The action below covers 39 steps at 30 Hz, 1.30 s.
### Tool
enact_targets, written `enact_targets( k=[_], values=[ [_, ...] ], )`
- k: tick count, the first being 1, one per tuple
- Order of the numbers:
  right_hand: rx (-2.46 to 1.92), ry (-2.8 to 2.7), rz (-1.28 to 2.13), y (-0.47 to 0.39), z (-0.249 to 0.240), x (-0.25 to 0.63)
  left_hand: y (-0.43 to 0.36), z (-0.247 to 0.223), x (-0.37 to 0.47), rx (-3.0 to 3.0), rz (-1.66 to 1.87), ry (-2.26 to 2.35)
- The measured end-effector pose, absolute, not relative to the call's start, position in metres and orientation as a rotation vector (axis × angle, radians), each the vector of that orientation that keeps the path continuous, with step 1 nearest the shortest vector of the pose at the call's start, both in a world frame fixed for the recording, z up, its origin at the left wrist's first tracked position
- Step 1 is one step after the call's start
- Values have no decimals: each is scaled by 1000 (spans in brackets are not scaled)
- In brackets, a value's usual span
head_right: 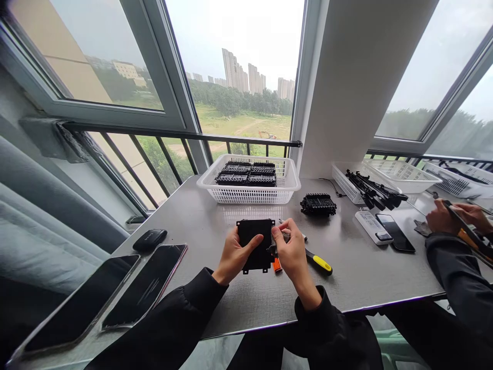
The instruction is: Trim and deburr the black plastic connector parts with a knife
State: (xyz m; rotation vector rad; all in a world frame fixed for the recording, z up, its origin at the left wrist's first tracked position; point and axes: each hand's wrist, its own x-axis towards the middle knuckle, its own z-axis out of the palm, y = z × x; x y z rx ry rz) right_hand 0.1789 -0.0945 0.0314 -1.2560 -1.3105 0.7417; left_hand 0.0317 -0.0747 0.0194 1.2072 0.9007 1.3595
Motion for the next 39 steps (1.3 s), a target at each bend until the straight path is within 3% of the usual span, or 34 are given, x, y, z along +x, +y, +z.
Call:
enact_targets(
  k=[9,13,20,25,39],
  values=[
    [-1416,-1564,790,-95,15,174,-49,19,15,902,1639,953],
    [-1399,-1513,782,-91,18,187,-48,19,16,842,1567,938],
    [-1334,-1337,437,-92,34,199,-57,13,24,965,1307,827],
    [-1249,-1575,90,-93,32,198,-63,12,28,1131,1103,824],
    [-1176,-1853,-148,-87,12,200,-64,9,31,1175,1165,834]
  ],
)
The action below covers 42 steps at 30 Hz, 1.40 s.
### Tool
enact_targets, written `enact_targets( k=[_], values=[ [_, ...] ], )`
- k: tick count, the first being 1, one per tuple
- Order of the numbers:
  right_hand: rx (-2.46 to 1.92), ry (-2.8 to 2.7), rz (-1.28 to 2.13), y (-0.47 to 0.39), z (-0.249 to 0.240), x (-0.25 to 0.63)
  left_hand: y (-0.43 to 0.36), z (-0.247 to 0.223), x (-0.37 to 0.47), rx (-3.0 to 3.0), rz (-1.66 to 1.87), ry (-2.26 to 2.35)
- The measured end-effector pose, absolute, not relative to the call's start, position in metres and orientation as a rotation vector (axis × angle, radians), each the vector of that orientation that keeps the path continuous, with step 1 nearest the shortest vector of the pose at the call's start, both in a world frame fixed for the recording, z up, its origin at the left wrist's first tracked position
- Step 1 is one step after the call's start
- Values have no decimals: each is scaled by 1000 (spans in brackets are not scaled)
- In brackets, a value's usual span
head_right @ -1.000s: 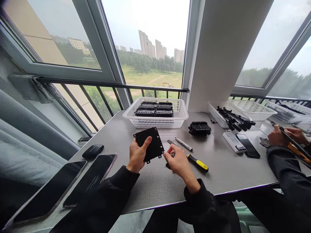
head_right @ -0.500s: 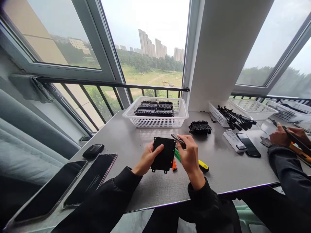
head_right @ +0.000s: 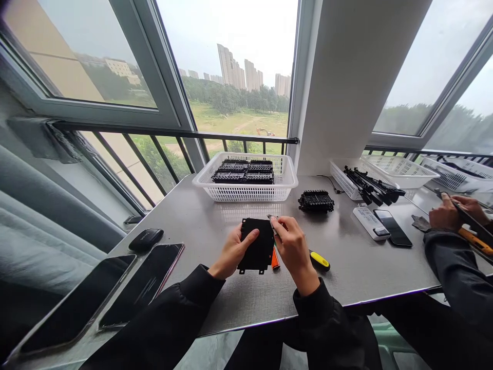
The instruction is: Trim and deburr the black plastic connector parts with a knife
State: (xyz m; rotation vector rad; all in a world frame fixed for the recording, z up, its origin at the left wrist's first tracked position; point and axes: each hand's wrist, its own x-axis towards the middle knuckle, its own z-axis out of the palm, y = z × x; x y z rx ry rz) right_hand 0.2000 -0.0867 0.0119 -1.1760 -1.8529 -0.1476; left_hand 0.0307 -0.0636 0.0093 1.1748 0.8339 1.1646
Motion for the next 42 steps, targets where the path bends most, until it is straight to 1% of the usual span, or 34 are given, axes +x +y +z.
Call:
enact_targets(
  k=[11,17,23,26,29,32,35,39,42],
  values=[
    [-1184,-1713,-175,-88,13,197,-62,6,33,1010,1146,783],
    [-1120,-2015,-11,-87,13,189,-55,1,28,943,1218,821],
    [-1127,-2235,172,-108,30,183,-45,4,20,780,1328,923],
    [-1139,-2147,186,-115,41,187,-45,5,20,761,1329,943],
    [-1151,-1883,88,-111,45,195,-49,5,24,804,1268,889],
    [-1197,-1736,19,-100,39,199,-56,5,29,863,1168,845],
    [-1251,-1772,11,-93,28,194,-60,5,32,913,1123,836],
    [-1266,-1956,32,-95,20,177,-58,4,31,871,1204,885],
    [-1219,-2072,148,-104,22,168,-50,3,25,753,1303,971]
  ],
)
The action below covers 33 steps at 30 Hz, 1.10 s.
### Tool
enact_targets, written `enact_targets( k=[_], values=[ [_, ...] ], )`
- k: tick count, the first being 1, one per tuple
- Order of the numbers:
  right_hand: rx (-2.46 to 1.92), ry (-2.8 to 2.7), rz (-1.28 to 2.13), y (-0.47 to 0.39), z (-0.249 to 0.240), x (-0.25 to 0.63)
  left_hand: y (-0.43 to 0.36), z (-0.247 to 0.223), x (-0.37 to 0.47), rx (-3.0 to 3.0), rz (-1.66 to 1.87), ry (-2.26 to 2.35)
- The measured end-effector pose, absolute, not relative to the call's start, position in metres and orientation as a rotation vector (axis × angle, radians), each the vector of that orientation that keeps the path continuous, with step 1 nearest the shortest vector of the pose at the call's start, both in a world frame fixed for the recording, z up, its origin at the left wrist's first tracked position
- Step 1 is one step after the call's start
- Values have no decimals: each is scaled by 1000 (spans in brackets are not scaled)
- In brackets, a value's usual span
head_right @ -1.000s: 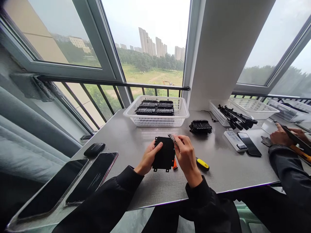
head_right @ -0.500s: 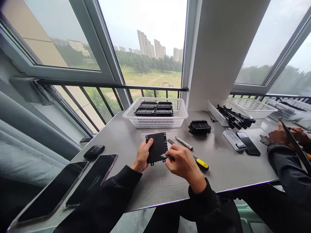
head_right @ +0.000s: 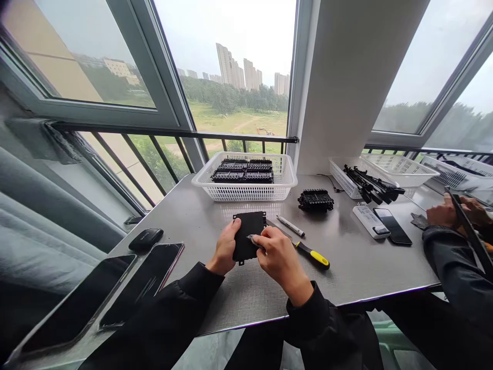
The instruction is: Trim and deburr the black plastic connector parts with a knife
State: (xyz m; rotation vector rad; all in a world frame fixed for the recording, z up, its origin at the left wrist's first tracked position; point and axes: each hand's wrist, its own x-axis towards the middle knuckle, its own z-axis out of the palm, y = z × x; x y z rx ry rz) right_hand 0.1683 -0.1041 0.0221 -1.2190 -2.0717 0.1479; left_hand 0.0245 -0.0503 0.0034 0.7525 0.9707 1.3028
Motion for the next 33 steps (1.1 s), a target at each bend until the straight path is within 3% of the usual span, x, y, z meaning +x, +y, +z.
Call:
enact_targets(
  k=[6,15,23,28,33],
  values=[
    [-1178,-1938,123,-114,38,171,-42,5,18,587,1367,1042],
    [-1310,-1785,-3,-97,25,183,-67,7,36,740,1016,828],
    [-1225,-2113,52,-107,24,163,-64,0,34,741,1137,901],
    [-1079,-2326,267,-121,36,165,-56,10,27,656,1164,882],
    [-1120,-1910,219,-114,43,184,-60,17,27,754,1084,793]
  ],
)
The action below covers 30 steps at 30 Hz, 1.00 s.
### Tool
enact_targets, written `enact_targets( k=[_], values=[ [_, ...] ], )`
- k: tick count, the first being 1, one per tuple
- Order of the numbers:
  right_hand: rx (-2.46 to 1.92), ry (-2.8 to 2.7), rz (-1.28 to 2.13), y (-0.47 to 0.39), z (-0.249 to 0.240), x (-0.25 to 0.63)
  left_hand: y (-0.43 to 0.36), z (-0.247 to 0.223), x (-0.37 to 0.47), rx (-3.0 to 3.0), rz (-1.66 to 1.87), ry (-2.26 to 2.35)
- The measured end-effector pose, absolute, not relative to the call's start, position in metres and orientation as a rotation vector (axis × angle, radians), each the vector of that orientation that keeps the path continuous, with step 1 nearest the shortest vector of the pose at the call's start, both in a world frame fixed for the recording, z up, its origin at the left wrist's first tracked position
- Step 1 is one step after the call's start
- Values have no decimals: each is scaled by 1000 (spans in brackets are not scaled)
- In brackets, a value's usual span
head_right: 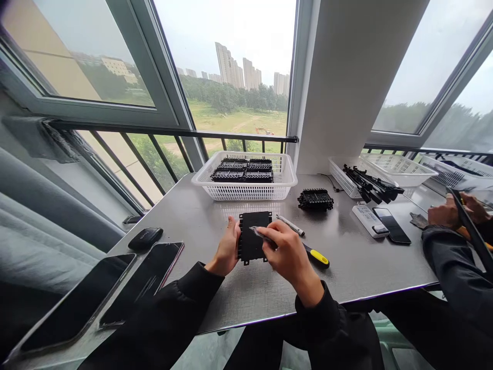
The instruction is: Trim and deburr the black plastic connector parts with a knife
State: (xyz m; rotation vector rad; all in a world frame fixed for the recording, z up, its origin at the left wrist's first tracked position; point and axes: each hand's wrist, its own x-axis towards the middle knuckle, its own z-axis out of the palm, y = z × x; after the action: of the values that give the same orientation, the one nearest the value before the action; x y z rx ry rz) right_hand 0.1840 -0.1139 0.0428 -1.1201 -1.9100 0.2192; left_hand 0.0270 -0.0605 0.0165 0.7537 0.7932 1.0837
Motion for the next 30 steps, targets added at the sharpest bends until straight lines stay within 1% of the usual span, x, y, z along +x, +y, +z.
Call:
enact_targets(
  k=[3,6,9,13,17,19,21,24,26,30],
  values=[
    [-1252,-1733,97,-102,35,190,-66,14,32,832,1010,756],
    [-1294,-1750,93,-94,24,187,-70,9,36,914,942,726],
    [-1224,-1843,135,-93,19,179,-72,4,38,960,934,730],
    [-1171,-2012,209,-100,23,171,-69,4,35,860,958,747],
    [-1156,-2171,379,-113,34,172,-61,10,29,740,990,733],
    [-1132,-2196,453,-118,40,175,-57,10,26,704,1067,748],
    [-1137,-2034,459,-120,46,180,-52,9,25,701,1224,738],
    [-1219,-1608,418,-117,47,184,-48,8,26,731,1410,661],
    [-1285,-1446,487,-113,43,185,-48,8,27,732,1432,645],
    [-1324,-1384,725,-101,26,183,-52,12,25,695,1402,687]
  ],
)
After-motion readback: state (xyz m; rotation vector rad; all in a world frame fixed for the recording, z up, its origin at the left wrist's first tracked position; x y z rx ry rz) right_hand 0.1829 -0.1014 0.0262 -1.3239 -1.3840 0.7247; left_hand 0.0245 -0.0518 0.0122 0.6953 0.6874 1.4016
